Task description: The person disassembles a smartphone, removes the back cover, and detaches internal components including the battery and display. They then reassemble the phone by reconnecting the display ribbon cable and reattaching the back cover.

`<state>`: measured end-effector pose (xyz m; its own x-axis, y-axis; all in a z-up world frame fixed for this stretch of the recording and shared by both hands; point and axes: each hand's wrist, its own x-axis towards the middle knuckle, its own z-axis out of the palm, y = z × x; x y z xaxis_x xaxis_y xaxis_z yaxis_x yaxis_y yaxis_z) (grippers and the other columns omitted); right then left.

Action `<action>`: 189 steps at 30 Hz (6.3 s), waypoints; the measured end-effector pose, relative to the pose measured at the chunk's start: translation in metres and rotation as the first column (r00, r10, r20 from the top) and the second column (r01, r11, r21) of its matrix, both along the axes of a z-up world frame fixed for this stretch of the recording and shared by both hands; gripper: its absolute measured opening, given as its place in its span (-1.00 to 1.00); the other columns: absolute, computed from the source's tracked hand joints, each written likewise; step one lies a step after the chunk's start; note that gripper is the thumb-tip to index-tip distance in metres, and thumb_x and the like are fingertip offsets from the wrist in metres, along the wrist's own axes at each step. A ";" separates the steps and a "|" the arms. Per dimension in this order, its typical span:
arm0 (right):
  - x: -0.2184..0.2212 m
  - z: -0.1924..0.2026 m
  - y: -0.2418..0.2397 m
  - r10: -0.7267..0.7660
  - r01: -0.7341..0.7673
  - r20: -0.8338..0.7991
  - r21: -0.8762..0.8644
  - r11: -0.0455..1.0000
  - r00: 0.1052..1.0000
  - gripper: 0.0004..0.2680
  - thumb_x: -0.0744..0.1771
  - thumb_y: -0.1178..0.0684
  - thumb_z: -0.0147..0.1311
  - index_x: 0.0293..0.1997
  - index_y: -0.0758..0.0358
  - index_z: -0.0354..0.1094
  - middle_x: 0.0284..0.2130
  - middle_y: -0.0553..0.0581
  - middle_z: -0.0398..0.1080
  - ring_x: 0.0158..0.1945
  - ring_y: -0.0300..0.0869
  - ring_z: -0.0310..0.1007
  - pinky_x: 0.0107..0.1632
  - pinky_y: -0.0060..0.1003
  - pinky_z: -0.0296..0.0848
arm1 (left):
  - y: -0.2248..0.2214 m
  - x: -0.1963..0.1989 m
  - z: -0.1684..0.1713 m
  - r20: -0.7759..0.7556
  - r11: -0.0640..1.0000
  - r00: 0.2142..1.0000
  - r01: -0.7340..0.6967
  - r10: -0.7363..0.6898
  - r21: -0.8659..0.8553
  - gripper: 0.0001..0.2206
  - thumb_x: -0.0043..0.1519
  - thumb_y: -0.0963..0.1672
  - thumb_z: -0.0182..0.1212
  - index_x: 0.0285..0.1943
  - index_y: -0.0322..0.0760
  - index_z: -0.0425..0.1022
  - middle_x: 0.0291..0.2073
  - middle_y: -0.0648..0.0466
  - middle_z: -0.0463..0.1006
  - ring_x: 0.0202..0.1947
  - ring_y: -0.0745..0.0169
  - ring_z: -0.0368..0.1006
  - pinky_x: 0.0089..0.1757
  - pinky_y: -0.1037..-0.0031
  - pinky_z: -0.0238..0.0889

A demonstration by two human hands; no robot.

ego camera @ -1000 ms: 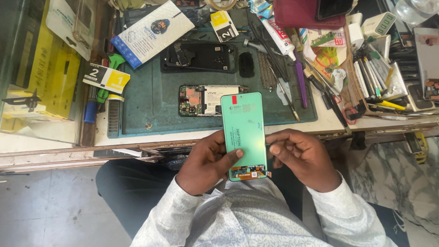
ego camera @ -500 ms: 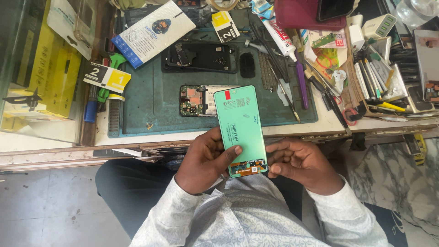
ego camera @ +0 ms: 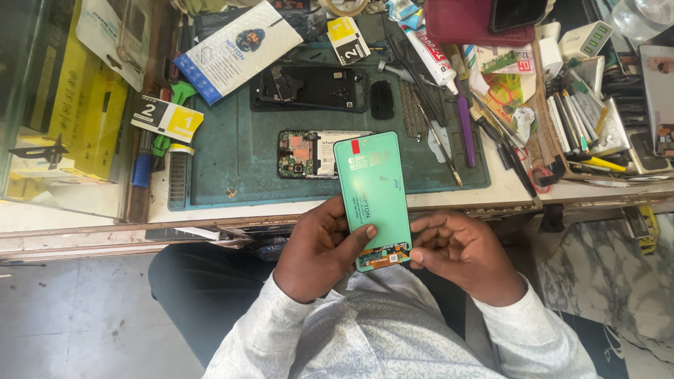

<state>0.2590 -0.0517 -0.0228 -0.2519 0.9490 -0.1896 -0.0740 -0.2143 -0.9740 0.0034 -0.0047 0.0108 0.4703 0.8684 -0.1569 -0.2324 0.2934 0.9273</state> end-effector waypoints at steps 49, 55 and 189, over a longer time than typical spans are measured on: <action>0.022 -0.016 0.015 -0.084 0.144 -0.581 0.058 0.988 0.810 -0.14 0.18 -0.29 0.46 0.52 0.38 -0.05 0.20 0.40 0.28 0.21 0.15 0.37 0.21 0.10 0.39 | 0.127 -0.045 0.038 -0.898 0.609 0.257 0.664 0.358 0.433 -0.26 -0.22 0.07 0.63 0.18 -0.17 0.51 -0.02 0.03 0.43 0.15 0.01 0.28 0.05 0.18 0.18; 0.023 -0.017 0.021 -0.106 0.169 -0.606 0.048 0.984 0.789 -0.17 0.21 -0.26 0.45 0.53 0.43 -0.02 0.20 0.29 0.30 0.21 0.07 0.36 0.27 0.10 0.33 | 0.129 -0.044 0.052 -0.817 0.451 0.426 0.686 0.387 0.571 -0.29 -0.26 0.02 0.61 0.10 -0.30 0.53 -0.06 -0.04 0.43 0.04 -0.08 0.39 0.00 0.14 0.30; -0.056 0.041 -0.014 0.031 -0.043 -0.367 -0.026 0.999 0.930 -0.38 0.31 0.05 0.30 0.50 0.44 0.00 0.20 0.17 0.12 -0.02 -0.17 0.40 -0.14 -0.28 0.52 | -0.004 0.018 0.030 0.290 0.996 0.957 -0.054 0.032 0.068 -0.02 0.18 -0.24 0.37 0.69 -0.21 -0.35 0.51 -0.30 0.12 0.59 -0.13 -0.04 0.36 0.15 0.05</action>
